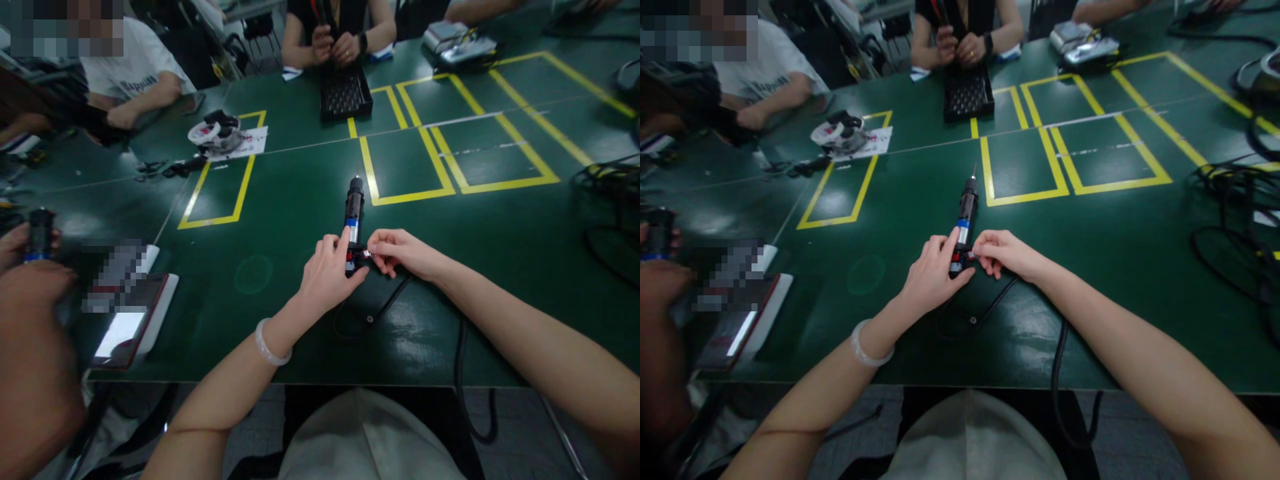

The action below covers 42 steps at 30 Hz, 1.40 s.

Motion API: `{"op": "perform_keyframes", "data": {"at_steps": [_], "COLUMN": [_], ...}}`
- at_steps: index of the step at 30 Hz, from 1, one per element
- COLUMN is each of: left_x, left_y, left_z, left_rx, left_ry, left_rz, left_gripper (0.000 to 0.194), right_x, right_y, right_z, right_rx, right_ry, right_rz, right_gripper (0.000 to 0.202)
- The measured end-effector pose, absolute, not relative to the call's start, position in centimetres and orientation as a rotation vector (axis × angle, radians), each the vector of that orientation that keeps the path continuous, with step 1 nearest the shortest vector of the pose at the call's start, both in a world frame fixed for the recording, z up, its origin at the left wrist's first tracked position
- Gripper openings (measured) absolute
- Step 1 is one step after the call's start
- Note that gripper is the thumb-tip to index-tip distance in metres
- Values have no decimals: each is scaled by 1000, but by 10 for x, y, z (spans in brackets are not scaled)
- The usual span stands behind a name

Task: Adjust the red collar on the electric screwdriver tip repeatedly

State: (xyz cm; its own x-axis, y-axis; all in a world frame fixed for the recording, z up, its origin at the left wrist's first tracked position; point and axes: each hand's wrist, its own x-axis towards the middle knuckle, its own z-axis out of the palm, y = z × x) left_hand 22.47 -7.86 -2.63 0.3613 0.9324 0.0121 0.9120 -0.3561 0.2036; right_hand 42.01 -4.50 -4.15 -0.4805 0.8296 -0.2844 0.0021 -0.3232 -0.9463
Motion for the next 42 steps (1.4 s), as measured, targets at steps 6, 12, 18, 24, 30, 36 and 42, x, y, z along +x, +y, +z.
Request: {"op": "perform_keyframes", "data": {"at_steps": [6,12,18,24,30,36,42], "left_x": [224,223,222,222,223,222,224], "left_y": [-79,-78,-77,-77,-78,-77,-78], "left_z": [-27,-29,-30,-30,-29,-31,-30], "left_rx": [2451,2483,2484,2465,2477,2494,2486], "left_ry": [1687,1678,1663,1662,1672,1672,1685], "left_rz": [190,198,211,197,197,211,206], "left_gripper": [79,78,80,81,82,82,81], "right_x": [423,427,424,424,427,424,422], "right_y": [-44,-42,-43,-46,-42,-43,-44], "right_z": [-44,-46,-48,-50,-49,-51,-51], "right_rx": [-1060,-913,-882,-962,-1040,-1037,-1040], "right_ry": [-1350,-1425,-1589,-1875,-2011,-1769,-1611], "right_rz": [1889,1930,1816,1606,1380,1610,1705], "right_gripper": [25,35,24,20,16,25,27]}}
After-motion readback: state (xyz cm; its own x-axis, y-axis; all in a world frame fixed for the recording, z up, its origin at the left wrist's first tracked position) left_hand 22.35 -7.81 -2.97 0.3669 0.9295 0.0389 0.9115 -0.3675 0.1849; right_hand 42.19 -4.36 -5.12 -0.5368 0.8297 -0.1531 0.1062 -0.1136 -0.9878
